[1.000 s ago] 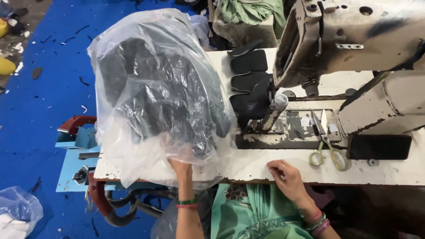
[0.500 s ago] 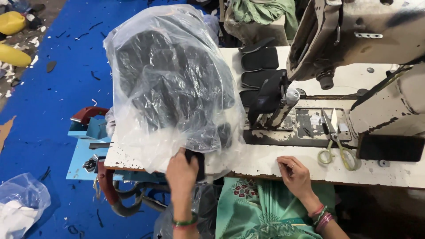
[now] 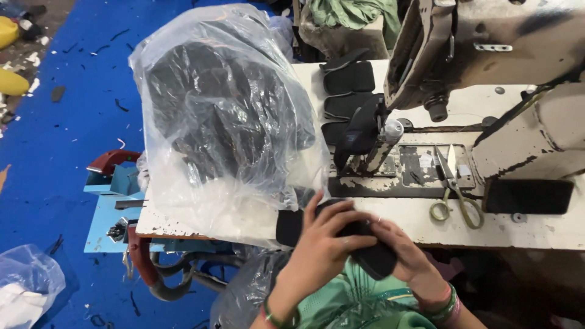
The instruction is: Inspecting and positioning black fabric shoe components at an industrial sewing machine.
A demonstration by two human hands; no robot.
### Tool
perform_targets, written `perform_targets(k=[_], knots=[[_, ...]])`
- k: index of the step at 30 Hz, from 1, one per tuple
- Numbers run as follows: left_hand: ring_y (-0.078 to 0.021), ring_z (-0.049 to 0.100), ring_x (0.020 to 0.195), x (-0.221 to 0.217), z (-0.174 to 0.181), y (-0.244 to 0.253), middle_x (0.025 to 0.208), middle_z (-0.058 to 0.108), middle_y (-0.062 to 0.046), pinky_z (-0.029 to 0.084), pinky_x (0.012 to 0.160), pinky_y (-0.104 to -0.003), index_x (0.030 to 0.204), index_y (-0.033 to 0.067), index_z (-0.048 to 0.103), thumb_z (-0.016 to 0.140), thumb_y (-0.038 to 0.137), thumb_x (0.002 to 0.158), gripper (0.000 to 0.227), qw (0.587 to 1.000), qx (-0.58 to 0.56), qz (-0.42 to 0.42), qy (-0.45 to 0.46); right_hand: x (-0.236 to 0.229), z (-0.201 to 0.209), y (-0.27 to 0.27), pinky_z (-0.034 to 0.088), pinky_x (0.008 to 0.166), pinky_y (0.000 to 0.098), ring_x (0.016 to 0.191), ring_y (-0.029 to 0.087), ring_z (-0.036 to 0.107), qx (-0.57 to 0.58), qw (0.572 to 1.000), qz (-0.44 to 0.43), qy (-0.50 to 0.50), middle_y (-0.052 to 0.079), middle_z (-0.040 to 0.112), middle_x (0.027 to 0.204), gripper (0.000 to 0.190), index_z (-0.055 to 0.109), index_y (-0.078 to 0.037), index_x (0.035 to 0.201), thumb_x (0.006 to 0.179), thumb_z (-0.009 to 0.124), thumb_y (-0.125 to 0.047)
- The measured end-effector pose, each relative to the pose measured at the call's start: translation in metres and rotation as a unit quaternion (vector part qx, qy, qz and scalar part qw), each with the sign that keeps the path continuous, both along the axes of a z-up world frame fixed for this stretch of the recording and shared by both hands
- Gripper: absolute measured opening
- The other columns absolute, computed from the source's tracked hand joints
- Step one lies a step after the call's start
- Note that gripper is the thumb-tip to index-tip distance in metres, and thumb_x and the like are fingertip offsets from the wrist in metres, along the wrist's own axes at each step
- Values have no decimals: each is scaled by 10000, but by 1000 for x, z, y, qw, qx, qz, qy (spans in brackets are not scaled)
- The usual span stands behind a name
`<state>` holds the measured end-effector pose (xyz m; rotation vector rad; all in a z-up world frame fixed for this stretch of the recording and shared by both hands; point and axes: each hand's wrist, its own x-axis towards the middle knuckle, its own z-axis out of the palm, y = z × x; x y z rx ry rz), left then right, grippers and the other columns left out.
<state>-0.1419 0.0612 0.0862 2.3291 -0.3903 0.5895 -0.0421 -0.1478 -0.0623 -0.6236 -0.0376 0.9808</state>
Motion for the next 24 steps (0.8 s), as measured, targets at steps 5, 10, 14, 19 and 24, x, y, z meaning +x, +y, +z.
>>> perform_targets(k=[5, 10, 14, 19, 24], knots=[[-363, 509, 1373, 17, -18, -5, 1445, 582, -194, 352, 1156, -535, 1296, 192, 658, 745, 35, 734, 590, 997, -7, 75, 13, 18, 34, -13, 548, 939, 345, 1104, 199, 670, -95, 981, -107, -132, 121, 671, 1248, 587, 461, -42, 1487, 928, 640, -32], [-230, 703, 1164, 24, -11, -9, 1351, 658, -157, 564, 974, -325, 1487, 111, 485, 612, 98, 1009, 495, 935, -323, 78, 126, 13, 41, -27, 534, 930, 281, 1071, 151, 661, -214, 901, -57, -374, 116, 698, 1183, 600, 526, -1, 1501, 920, 669, 47], [-190, 688, 811, 30, -21, -19, 971, 760, -124, 558, 741, -298, 1366, 110, 595, 781, 152, 911, 493, 880, -300, 148, 337, 7, 63, -13, 574, 808, 248, 941, 94, 692, -323, 803, -63, -497, 62, 737, 1086, 508, 597, -29, 1302, 829, 780, 10], [-124, 693, 920, 27, -31, -22, 986, 734, -90, 559, 835, -256, 1169, 28, 681, 758, 55, 906, 275, 928, -327, 148, 100, 29, 55, -31, 545, 843, 260, 996, 102, 656, -201, 895, -65, -392, 92, 679, 1196, 264, 585, -4, 1131, 914, 734, 13], [-87, 650, 941, 33, -38, -12, 1013, 702, -36, 544, 843, -225, 1171, 20, 663, 745, 20, 934, 251, 881, -446, 120, 104, 44, 64, -38, 538, 890, 340, 1013, 184, 657, -32, 983, 43, -174, 145, 686, 1178, 126, 667, 41, 1008, 931, 728, -37]])
